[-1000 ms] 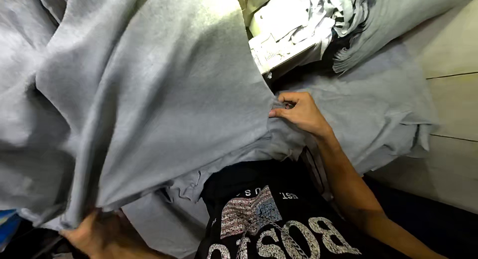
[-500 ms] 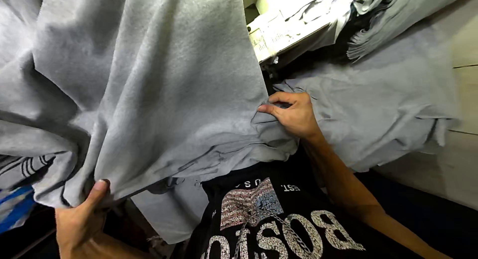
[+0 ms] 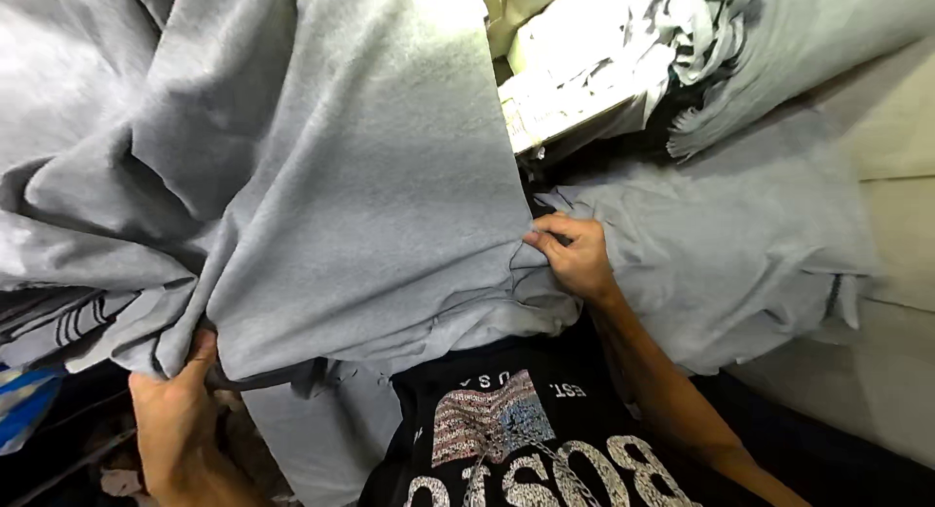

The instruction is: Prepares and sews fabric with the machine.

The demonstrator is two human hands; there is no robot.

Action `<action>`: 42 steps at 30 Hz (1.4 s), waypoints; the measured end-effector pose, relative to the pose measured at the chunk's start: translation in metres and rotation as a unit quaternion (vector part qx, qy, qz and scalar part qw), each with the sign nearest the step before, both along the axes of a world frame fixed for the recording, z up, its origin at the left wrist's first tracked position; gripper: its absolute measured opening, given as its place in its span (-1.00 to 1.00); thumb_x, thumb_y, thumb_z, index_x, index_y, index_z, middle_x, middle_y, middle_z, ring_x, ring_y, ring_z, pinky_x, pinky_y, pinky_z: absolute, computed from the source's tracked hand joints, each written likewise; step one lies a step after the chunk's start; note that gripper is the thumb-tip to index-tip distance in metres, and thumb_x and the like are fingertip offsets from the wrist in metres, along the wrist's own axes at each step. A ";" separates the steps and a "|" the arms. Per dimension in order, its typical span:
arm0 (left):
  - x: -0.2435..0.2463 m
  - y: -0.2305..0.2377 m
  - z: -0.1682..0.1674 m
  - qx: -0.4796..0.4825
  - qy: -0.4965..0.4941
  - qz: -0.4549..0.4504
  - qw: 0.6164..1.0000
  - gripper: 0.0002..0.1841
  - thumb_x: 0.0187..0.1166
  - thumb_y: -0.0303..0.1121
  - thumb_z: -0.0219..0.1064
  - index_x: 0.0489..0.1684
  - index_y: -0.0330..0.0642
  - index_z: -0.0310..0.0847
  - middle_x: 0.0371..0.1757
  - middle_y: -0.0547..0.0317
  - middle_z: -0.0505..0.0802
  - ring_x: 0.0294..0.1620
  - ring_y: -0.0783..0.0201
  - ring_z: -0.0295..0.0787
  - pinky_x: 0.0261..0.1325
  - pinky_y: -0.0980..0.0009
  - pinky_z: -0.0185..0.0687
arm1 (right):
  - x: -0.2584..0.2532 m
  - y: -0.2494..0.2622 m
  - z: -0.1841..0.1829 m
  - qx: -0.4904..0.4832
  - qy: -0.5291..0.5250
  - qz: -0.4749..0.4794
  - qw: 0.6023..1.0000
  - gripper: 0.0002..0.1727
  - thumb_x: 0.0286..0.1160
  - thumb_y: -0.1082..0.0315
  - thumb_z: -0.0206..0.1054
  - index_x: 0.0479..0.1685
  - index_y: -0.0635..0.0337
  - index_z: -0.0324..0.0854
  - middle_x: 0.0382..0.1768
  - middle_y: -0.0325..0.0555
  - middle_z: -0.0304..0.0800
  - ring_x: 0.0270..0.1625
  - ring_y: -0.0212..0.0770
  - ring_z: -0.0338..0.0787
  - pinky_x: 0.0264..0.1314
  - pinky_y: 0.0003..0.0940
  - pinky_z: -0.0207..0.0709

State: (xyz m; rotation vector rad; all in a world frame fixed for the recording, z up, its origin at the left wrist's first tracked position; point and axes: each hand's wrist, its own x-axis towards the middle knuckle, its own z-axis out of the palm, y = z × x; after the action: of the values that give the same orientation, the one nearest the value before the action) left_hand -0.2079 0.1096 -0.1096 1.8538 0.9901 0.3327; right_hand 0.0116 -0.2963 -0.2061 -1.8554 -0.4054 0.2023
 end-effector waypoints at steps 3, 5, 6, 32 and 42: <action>0.004 0.000 0.001 0.012 -0.017 0.008 1.000 -0.59 0.50 -0.51 0.32 0.32 -0.33 0.42 0.08 0.42 0.78 0.12 0.62 0.73 0.32 0.55 0.65 | 0.003 0.003 0.002 0.031 0.008 -0.007 0.999 -0.88 0.47 0.39 0.46 -0.30 0.25 0.86 -0.34 -0.29 0.88 -0.24 -0.60 0.76 -0.07 -0.65 0.65; 0.007 0.002 0.004 0.013 -0.032 0.011 0.999 -0.58 0.51 -0.50 0.32 0.33 -0.33 0.42 0.09 0.41 0.79 0.12 0.60 0.73 0.32 0.53 0.66 | 0.008 0.005 0.005 0.049 -0.002 -0.003 0.999 -0.87 0.50 0.40 0.44 -0.27 0.28 0.85 -0.31 -0.31 0.89 -0.25 -0.66 0.75 -0.06 -0.70 0.65; 0.009 0.003 0.006 0.016 -0.038 0.013 0.999 -0.60 0.50 -0.49 0.32 0.32 -0.31 0.43 0.07 0.43 0.79 0.11 0.61 0.74 0.31 0.54 0.66 | 0.011 0.007 0.008 0.055 -0.008 -0.001 0.998 -0.87 0.52 0.40 0.43 -0.27 0.29 0.84 -0.32 -0.33 0.89 -0.26 -0.69 0.74 -0.09 -0.73 0.64; 0.078 0.082 0.063 0.074 -0.164 -0.047 0.983 -0.63 0.62 -0.27 0.38 0.36 -0.03 0.51 0.15 0.49 0.78 0.20 0.53 0.72 0.39 0.45 0.63 | 0.121 0.074 0.083 0.050 -0.063 0.042 0.996 -0.79 0.70 0.24 0.34 -0.27 0.14 0.74 -0.53 -0.34 0.64 -0.57 -0.58 0.51 -0.55 -0.69 0.35; 0.136 0.073 0.108 0.144 -0.150 -0.057 0.976 -0.80 0.68 -0.36 0.20 0.13 -0.21 0.56 -0.03 0.53 0.75 0.05 0.72 0.67 0.30 0.65 0.58 | 0.135 0.080 0.094 0.057 -0.072 0.051 0.994 -0.74 0.72 0.30 0.31 -0.38 0.18 0.71 -0.63 -0.33 0.58 -0.65 -0.58 0.45 -0.62 -0.70 0.31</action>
State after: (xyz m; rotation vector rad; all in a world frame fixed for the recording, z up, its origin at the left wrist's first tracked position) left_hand -0.0719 0.1822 -0.0015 2.0335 0.6511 0.6942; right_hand 0.1463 -0.2160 -0.1117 -1.7430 -0.6012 0.1126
